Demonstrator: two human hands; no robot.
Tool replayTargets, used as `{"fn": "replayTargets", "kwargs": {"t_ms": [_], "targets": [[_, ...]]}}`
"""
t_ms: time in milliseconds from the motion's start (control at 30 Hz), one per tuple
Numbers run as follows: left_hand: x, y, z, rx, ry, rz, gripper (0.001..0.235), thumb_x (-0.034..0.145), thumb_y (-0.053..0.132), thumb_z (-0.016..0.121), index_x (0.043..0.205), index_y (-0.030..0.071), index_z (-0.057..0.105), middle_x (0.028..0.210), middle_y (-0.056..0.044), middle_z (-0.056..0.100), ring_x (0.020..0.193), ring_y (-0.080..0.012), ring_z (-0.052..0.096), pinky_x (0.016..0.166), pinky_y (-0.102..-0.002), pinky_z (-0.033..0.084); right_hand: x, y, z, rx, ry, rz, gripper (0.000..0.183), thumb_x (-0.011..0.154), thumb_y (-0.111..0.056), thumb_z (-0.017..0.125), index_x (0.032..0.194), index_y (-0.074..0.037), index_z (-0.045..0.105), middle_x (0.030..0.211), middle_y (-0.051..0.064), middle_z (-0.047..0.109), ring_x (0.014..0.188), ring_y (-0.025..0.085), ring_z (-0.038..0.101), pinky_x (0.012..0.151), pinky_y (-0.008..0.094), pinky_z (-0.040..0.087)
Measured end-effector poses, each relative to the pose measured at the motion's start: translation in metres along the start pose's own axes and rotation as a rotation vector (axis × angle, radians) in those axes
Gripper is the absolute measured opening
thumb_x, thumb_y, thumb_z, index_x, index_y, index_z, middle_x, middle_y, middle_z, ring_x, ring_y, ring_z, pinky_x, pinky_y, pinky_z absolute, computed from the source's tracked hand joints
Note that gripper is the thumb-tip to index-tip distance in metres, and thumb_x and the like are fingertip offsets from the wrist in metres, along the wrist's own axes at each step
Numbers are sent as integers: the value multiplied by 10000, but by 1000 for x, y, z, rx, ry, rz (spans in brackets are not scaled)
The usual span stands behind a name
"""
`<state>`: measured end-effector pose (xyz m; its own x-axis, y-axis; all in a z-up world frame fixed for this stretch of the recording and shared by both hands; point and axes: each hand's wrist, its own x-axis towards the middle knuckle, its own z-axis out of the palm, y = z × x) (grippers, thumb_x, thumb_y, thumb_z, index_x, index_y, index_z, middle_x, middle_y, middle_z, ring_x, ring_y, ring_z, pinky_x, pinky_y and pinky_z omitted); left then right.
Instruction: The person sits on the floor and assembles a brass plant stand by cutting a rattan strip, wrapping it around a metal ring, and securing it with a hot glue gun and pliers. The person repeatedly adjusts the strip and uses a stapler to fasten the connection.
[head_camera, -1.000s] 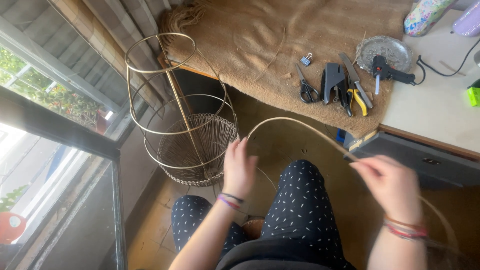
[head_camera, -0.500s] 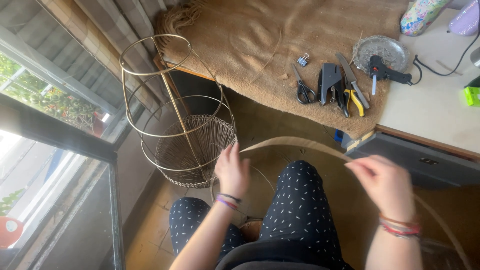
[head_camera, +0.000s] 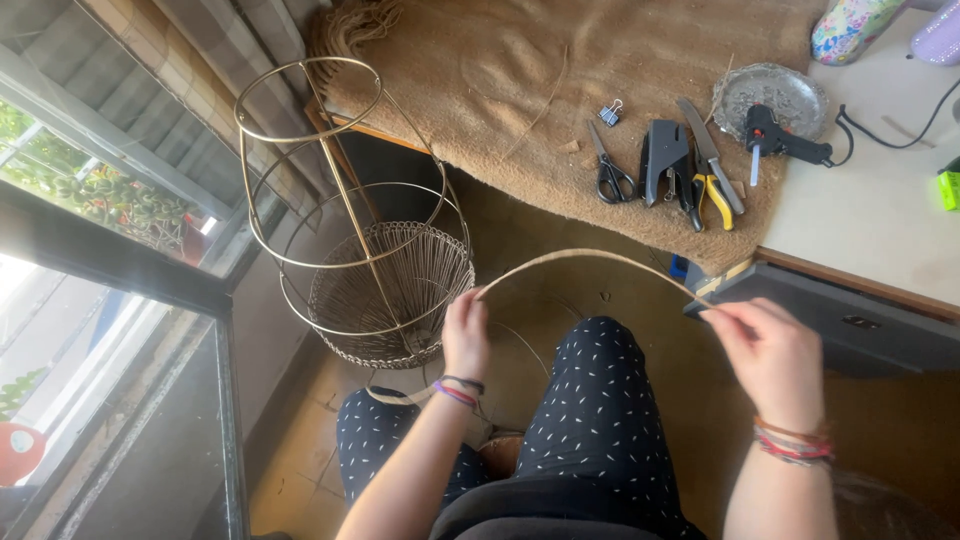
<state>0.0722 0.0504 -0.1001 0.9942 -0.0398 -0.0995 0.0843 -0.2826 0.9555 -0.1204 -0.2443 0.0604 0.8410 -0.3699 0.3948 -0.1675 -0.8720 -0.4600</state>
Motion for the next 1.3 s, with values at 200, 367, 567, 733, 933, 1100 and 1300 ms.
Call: {"fn": "replayTargets", "kwargs": {"t_ms": [200,367,567,733,933,1100,1300], "targets": [[-67,138,18,305,-301,994,659,913,166,665,1520,81,425,1535,-222,479,1471,-479,418,1134,-673,332,14,-42,49,66,-176,-250,138,924,-271,741,911,-134,757,794,-27,659,656,162,643,640,324,497],[-47,120,17,108,-315,759,168,1050,108,509,1084,106,673,1035,-60,726,909,-228,726,825,-347,575,34,-32,13,161,-167,-169,112,904,-230,754,905,-120,776,862,-9,729,704,136,652,726,295,516],[-9,49,35,-758,-68,-313,220,1033,255,535,884,131,638,710,48,508,523,-61,336,454,-236,243,48,14,6,166,-173,-56,145,967,-174,689,915,-95,799,896,-26,792,787,106,716,778,254,555],[-43,43,100,-909,-521,-736,297,1025,370,454,1002,202,697,865,65,676,860,-179,698,759,-343,386,83,-3,3,169,-117,-82,134,989,-153,694,914,-73,771,863,-5,746,756,122,662,743,267,512],[6,107,54,-135,54,430,639,963,151,371,1592,67,299,1679,-176,268,1579,-314,213,1298,-496,149,115,3,31,-76,-168,-321,211,943,-317,736,893,-115,772,834,-37,726,627,112,642,506,265,494],[3,116,91,-9,-607,488,216,1082,312,548,1150,182,707,870,-42,705,900,-315,727,806,-422,578,124,-13,63,57,-321,-199,164,969,-343,673,893,-220,749,738,-2,679,709,215,720,667,343,579],[38,112,69,76,-448,383,149,1034,294,618,996,283,761,792,36,726,749,-208,713,723,-328,564,168,41,128,8,-235,-110,132,1016,-272,680,1095,-194,752,844,16,669,782,226,705,704,367,573]]}}
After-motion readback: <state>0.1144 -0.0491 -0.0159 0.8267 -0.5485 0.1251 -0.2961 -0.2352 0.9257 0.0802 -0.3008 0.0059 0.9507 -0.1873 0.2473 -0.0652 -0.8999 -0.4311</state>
